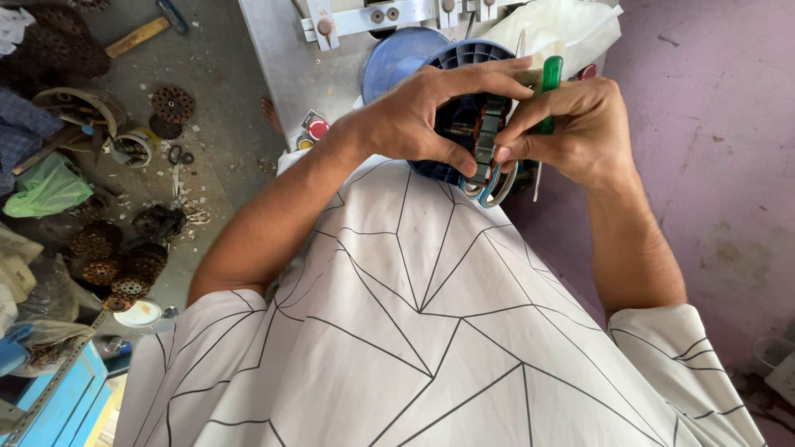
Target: The person is repairing a motor armature by inserting small white insulating paper pieces into the slots between copper windings. They use a pair of scissors to cut the paper and a green screwdriver to push the pieces into place.
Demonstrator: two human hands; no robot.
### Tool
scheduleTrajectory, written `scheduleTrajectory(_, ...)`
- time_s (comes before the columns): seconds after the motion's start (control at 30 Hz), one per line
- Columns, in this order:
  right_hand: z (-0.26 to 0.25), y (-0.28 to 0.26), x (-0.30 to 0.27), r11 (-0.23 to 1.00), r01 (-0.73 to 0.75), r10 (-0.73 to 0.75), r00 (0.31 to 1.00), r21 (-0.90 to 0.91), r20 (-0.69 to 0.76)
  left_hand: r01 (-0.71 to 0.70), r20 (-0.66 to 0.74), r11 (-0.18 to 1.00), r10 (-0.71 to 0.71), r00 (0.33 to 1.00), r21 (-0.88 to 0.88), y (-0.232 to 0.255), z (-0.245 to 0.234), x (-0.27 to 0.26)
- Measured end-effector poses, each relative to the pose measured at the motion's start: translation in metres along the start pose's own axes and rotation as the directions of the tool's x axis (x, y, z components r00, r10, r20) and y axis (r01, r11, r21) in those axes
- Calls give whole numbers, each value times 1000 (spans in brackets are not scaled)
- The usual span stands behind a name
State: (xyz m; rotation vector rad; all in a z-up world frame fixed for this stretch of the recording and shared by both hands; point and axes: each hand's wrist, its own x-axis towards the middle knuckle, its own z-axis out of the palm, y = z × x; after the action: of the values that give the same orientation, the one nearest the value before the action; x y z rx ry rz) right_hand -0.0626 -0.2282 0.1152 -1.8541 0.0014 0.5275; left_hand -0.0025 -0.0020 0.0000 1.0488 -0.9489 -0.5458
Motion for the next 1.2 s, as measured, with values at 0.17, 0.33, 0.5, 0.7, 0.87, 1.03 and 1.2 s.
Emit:
scheduleTrajectory(0.17,2,-5,-1,995,-85,87,996,48,-26,17,-21,1000,-17,1000,0,-5,3,0)
scheduleTrajectory(0.33,5,-4,-3,985,-115,121,992,127,-39,30,-28,1000,-30,999,-3,-8,4,2)
scheduleTrajectory(0.5,19,0,-14,950,-90,126,986,300,-105,-13,-10,1000,13,1000,-8,-1,1,1)
scheduleTrajectory(0.7,35,10,-31,923,39,91,944,382,-317,-52,-38,929,71,997,367,9,20,5)
scheduleTrajectory(0.87,53,9,-54,881,308,0,760,360,-650,27,-79,919,4,997,394,10,33,2)
scheduleTrajectory(1.03,90,8,-72,917,394,-186,552,57,-813,-108,-117,820,208,971,562,6,36,2)
scheduleTrajectory(1.2,120,9,-78,894,343,-432,483,-290,-762,-124,-90,841,200,976,526,4,33,0)
